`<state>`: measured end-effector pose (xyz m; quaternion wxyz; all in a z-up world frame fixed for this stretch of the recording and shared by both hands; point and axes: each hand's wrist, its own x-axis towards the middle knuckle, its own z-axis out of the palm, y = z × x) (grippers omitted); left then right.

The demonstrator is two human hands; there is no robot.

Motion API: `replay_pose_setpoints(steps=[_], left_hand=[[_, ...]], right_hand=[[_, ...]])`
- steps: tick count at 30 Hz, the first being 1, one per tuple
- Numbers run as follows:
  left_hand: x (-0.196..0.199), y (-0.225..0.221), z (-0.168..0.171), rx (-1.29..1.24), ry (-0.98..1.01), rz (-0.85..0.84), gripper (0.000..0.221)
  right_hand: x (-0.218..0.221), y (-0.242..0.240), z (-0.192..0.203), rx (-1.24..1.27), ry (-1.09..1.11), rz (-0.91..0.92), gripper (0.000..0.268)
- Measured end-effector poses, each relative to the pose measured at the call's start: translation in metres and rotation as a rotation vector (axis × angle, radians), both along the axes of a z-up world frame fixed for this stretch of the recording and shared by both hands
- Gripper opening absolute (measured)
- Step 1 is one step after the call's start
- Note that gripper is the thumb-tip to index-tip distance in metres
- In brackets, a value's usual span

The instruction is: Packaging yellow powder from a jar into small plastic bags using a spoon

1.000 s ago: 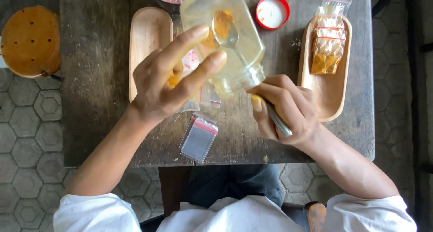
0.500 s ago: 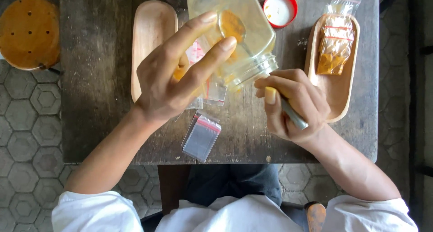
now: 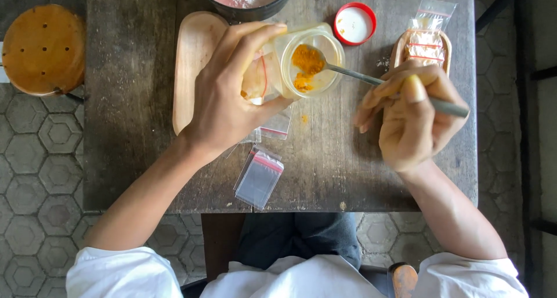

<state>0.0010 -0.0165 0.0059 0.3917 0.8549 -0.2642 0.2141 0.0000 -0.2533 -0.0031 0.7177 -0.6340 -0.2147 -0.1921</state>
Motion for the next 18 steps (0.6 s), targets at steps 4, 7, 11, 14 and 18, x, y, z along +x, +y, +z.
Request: replay_pose_setpoints(steps=[4,7,11,14,18], left_hand=[[0.002,-0.002,-0.008,-0.003,0.079,-0.012,0.075],[0.002,-0.005,-0.011,0.012,0.095,-0.025,0.075],[-0.002,-0.009,-0.004,-0.058,0.199,-0.075,0.067],[-0.002,-0.010,-0.004,-0.064,0.236,-0.099,0.067],[-0.003,-0.013,-0.007,-0.037,0.234,-0.173,0.076]], right_hand=[[0.007,-0.009,0.000,0.108,0.127,0.009,0.041],[0.014,-0.013,0.002,0.175,0.192,-0.027,0.037],[0.019,-0.019,0.010,0.246,0.256,-0.027,0.035],[0.022,-0.021,0.021,0.203,0.282,0.030,0.043],[0.024,-0.021,0.032,0.226,0.336,0.091,0.052]])
